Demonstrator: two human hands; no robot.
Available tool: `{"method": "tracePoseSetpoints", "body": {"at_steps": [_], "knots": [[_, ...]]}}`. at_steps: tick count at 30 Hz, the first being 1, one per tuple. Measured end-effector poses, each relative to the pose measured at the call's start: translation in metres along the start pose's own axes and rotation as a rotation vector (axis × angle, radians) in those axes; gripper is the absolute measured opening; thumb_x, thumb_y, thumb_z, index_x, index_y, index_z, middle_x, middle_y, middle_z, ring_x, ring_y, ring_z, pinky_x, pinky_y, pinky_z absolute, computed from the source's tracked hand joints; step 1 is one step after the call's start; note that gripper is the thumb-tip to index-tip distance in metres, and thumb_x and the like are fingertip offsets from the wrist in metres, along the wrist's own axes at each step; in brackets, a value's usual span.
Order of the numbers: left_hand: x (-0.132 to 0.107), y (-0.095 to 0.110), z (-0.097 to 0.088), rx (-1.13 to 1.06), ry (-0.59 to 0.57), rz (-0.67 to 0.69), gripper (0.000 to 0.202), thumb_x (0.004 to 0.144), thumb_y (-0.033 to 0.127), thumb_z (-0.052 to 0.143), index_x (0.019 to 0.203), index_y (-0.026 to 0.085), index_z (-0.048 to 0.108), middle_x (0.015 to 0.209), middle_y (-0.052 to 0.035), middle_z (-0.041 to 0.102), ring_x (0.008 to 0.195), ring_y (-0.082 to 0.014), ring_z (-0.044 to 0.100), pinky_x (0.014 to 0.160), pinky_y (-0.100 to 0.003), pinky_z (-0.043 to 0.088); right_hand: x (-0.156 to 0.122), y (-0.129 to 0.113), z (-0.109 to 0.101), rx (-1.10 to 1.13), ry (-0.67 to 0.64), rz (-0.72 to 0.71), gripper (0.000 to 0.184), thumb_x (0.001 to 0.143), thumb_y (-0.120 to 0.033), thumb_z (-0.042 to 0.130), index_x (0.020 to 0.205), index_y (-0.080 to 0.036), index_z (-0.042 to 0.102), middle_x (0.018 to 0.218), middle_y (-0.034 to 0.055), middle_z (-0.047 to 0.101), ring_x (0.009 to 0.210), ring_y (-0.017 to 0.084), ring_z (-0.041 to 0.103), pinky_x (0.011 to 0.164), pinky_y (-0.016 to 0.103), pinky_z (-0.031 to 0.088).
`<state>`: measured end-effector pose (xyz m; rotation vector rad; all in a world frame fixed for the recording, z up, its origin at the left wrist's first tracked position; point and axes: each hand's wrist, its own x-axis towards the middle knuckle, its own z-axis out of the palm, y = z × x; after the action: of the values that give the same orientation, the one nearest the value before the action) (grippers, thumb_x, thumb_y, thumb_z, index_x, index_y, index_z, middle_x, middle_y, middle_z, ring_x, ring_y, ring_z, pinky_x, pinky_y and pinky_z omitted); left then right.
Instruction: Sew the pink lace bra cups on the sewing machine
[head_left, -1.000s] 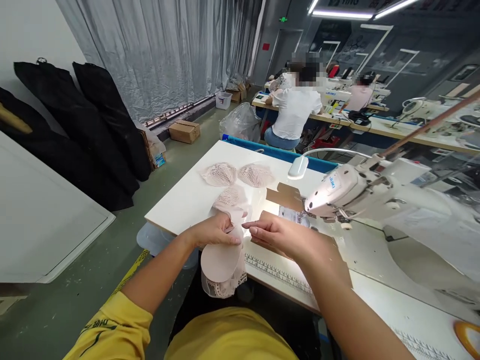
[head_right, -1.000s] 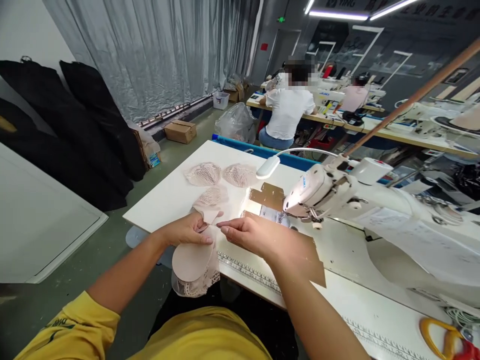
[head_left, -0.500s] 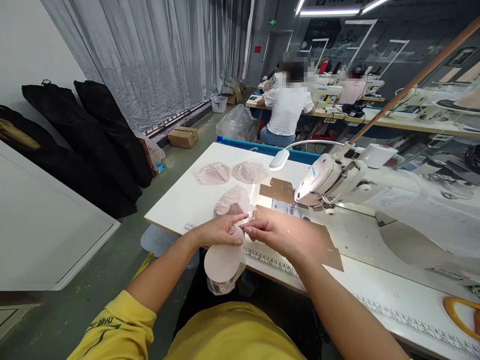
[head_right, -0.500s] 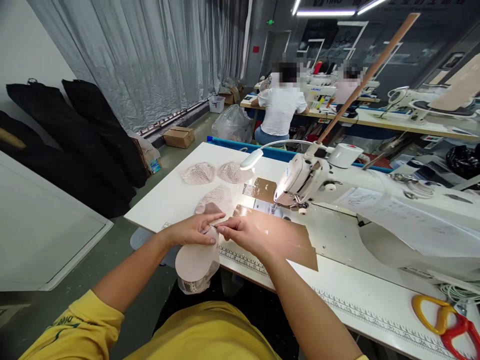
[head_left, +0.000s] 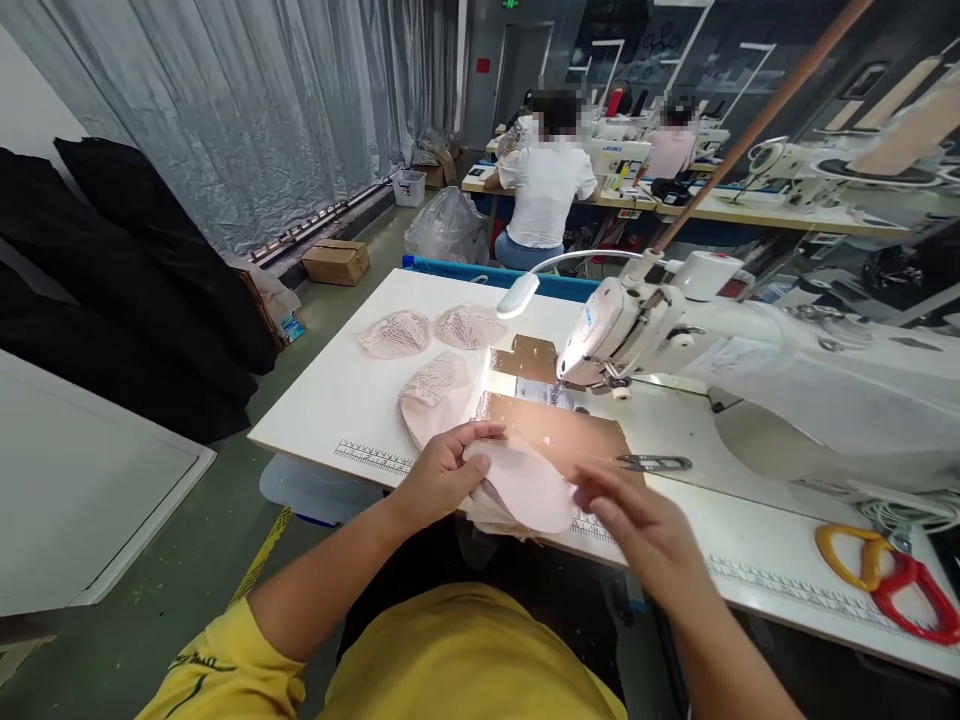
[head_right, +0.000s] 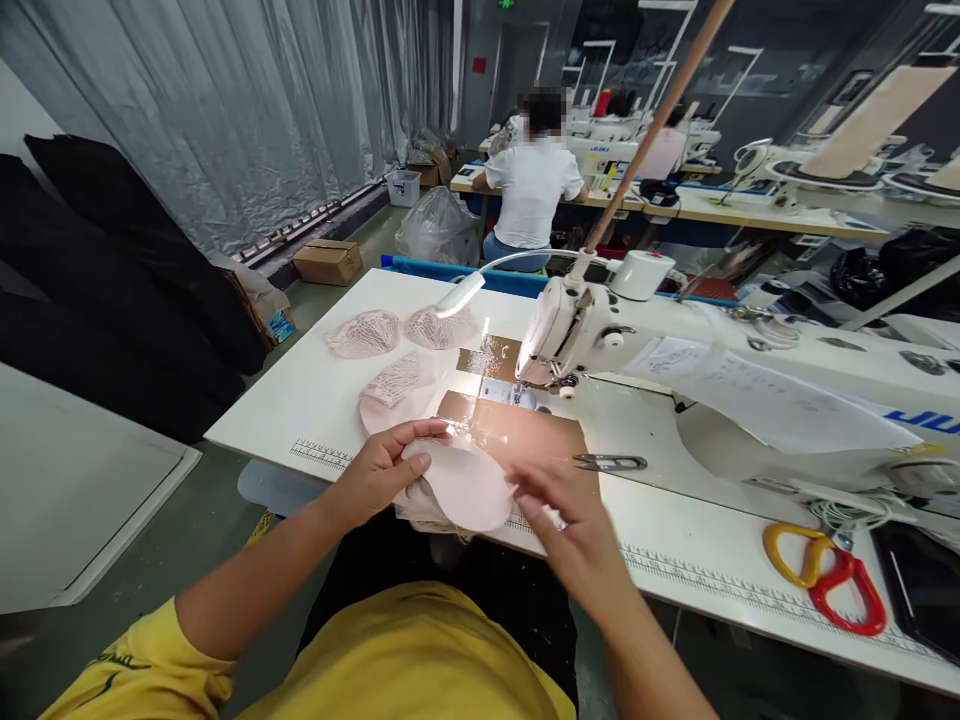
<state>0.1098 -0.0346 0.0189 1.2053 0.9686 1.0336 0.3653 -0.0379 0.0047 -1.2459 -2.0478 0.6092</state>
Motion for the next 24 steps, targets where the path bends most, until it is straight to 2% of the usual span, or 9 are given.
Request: {"method": "tracePoseSetpoints", "body": {"at_steps": [3, 5, 8, 10, 13, 15, 18, 21, 24], "knots": [[0.004, -0.004, 0.026, 0.014, 0.024, 0.096, 0.036, 0.082, 0.032, 0.062, 0.114, 0.016, 0.063, 0.121, -0.0098, 0.060, 0.097, -0.0197, 0.061, 0.081, -0.026, 0.049, -0.002, -0.033, 0.025, 0.170, -0.114, 0.007, 0.066, 0.080, -0.033, 0.063, 0.141, -0.025, 0.040, 0.120, 0.0094, 0.064, 0.097, 0.024, 0.063, 0.080, 0.035, 0.053], [0.004, -0.003, 0.035, -0.015, -0.007, 0.120, 0.040, 0.082, 0.033, 0.063, 0.117, 0.015, 0.061, 0.114, -0.0112, 0.063, 0.095, -0.0199, 0.062, 0.084, -0.030, 0.050, 0.006, -0.038, 0.036, 0.221, -0.036, 0.076, 0.058, 0.080, -0.025, 0.058, 0.137, -0.024, 0.045, 0.116, 0.0085, 0.065, 0.095, 0.023, 0.064, 0.077, 0.034, 0.052], [0.004, 0.000, 0.030, -0.023, -0.020, 0.113, 0.052, 0.084, 0.036, 0.062, 0.131, 0.016, 0.050, 0.111, -0.0121, 0.063, 0.086, -0.0175, 0.062, 0.072, -0.028, 0.051, 0.016, -0.032, 0.039, 0.444, -0.028, 0.170, 0.042, 0.079, -0.021, 0.055, 0.121, -0.023, 0.057, 0.110, 0.0053, 0.067, 0.093, 0.022, 0.063, 0.077, 0.031, 0.051], [0.006, -0.001, 0.022, 0.113, 0.016, 0.157, 0.051, 0.083, 0.036, 0.064, 0.128, 0.019, 0.051, 0.118, -0.0111, 0.059, 0.089, -0.0171, 0.060, 0.068, -0.025, 0.048, 0.019, -0.028, 0.037, 0.637, -0.087, 0.221, 0.043, 0.077, -0.021, 0.057, 0.120, -0.023, 0.058, 0.104, 0.0032, 0.067, 0.085, 0.019, 0.063, 0.072, 0.029, 0.051], [0.009, -0.007, 0.013, 0.322, -0.055, 0.178, 0.030, 0.086, 0.039, 0.060, 0.103, 0.015, 0.064, 0.095, -0.0060, 0.064, 0.082, -0.0152, 0.056, 0.069, -0.024, 0.045, 0.019, -0.027, 0.036, 0.842, -0.150, 0.269, 0.047, 0.076, -0.023, 0.060, 0.123, -0.023, 0.057, 0.100, 0.0020, 0.067, 0.078, 0.017, 0.061, 0.069, 0.027, 0.049], [0.011, -0.011, 0.012, 0.379, -0.066, 0.178, 0.030, 0.091, 0.040, 0.051, 0.087, 0.013, 0.064, 0.074, -0.0015, 0.059, 0.069, -0.0122, 0.051, 0.063, -0.023, 0.041, 0.021, -0.025, 0.036, 0.903, -0.164, 0.285, 0.048, 0.076, -0.024, 0.061, 0.123, -0.024, 0.057, 0.103, 0.0023, 0.067, 0.085, 0.018, 0.061, 0.075, 0.029, 0.049], [0.012, -0.014, 0.016, 0.529, 0.028, 0.300, 0.029, 0.093, 0.036, 0.047, 0.077, 0.014, 0.058, 0.067, 0.0012, 0.051, 0.063, -0.0108, 0.045, 0.060, -0.023, 0.036, 0.026, -0.021, 0.034, 0.935, -0.099, 0.313, 0.043, 0.079, -0.031, 0.057, 0.121, -0.023, 0.058, 0.112, 0.0045, 0.066, 0.101, 0.022, 0.060, 0.088, 0.035, 0.047], [0.011, -0.012, 0.021, 0.701, 0.030, 0.436, 0.026, 0.093, 0.031, 0.047, 0.075, 0.015, 0.055, 0.066, 0.0012, 0.049, 0.063, -0.0109, 0.043, 0.060, -0.024, 0.033, 0.033, -0.023, 0.029, 0.848, 0.017, 0.268, 0.043, 0.082, -0.036, 0.052, 0.122, -0.022, 0.057, 0.117, 0.0072, 0.064, 0.113, 0.025, 0.055, 0.093, 0.039, 0.044], [0.012, -0.007, 0.025, 0.701, 0.017, 0.481, 0.025, 0.094, 0.030, 0.044, 0.078, 0.016, 0.056, 0.070, -0.0003, 0.053, 0.065, -0.0118, 0.046, 0.063, -0.024, 0.036, 0.038, -0.030, 0.027, 0.581, 0.033, 0.146, 0.047, 0.076, -0.023, 0.056, 0.122, -0.022, 0.055, 0.112, 0.0068, 0.064, 0.102, 0.022, 0.058, 0.085, 0.034, 0.047]]}}
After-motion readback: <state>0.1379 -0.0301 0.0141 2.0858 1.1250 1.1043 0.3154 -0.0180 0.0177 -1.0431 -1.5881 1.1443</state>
